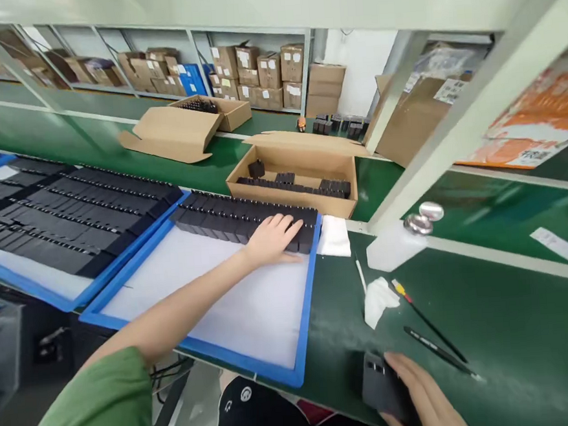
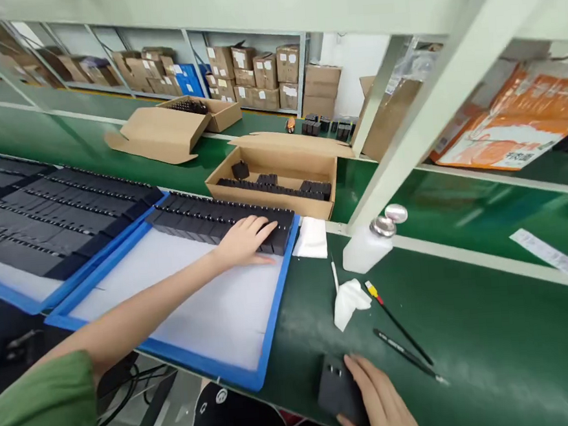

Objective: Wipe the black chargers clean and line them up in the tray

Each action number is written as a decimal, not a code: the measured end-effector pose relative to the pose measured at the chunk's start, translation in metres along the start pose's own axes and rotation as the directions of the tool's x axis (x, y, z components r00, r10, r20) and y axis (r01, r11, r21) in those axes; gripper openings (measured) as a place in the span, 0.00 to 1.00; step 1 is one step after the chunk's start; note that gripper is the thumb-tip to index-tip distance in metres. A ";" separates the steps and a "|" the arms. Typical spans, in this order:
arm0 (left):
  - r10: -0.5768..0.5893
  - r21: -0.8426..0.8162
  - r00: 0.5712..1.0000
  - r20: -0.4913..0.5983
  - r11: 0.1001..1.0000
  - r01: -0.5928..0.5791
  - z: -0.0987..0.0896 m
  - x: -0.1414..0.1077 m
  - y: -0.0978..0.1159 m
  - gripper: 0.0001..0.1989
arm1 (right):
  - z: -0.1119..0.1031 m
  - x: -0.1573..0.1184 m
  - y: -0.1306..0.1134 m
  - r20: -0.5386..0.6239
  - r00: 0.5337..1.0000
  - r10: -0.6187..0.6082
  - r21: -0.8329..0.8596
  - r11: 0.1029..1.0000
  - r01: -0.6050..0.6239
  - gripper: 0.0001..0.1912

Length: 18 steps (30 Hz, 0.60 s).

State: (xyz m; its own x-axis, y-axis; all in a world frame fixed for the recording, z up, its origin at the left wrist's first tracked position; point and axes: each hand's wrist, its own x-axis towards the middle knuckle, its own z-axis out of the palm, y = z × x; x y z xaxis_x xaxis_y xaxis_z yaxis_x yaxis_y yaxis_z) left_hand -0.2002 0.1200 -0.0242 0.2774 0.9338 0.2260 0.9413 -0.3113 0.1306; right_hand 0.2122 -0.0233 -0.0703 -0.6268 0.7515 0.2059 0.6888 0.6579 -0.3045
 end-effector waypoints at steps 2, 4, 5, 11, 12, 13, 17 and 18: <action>0.014 0.081 0.999 0.032 0.997 -0.016 0.002 0.006 0.006 0.42 | -0.007 0.004 -0.005 -0.034 0.999 -0.005 0.067 0.998 0.008 0.39; 0.006 0.142 0.999 0.048 0.990 -0.013 0.001 0.010 0.012 0.40 | -0.017 -0.001 -0.013 -0.082 0.995 0.063 0.149 0.988 -0.050 0.38; 0.000 0.165 0.999 0.049 0.986 -0.008 0.000 0.012 0.015 0.40 | -0.022 -0.007 -0.017 -0.109 0.988 0.106 0.199 0.977 -0.083 0.38; 0.010 0.208 1.000 0.026 0.978 -0.015 0.000 0.021 0.023 0.38 | -0.039 -0.050 -0.034 -0.213 0.925 0.313 0.409 0.889 -0.206 0.35; 0.019 0.206 1.000 0.024 0.978 -0.024 0.001 0.021 0.022 0.38 | -0.040 -0.054 -0.036 -0.192 0.924 0.330 0.411 0.882 -0.230 0.34; 0.029 0.206 0.999 0.021 0.978 -0.032 0.001 0.021 0.022 0.37 | -0.040 -0.056 -0.039 -0.169 0.925 0.341 0.411 0.877 -0.248 0.33; 0.058 0.215 0.998 -0.002 0.975 -0.057 0.002 0.018 0.021 0.33 | -0.039 -0.061 -0.056 -0.169 0.925 0.339 0.419 0.874 -0.244 0.32; 0.064 0.222 0.998 -0.008 0.973 -0.061 0.001 0.017 0.021 0.31 | -0.039 -0.063 -0.061 -0.183 0.920 0.347 0.424 0.872 -0.245 0.31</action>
State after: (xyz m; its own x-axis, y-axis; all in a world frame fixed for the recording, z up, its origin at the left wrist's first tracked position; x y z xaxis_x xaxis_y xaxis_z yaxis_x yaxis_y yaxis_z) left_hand -0.1753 0.1299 -0.0183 0.3357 0.9104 0.2417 0.9419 -0.3206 -0.1006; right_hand 0.2238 -0.1092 -0.0282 -0.2709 0.9286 0.2538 0.5997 0.3690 -0.7101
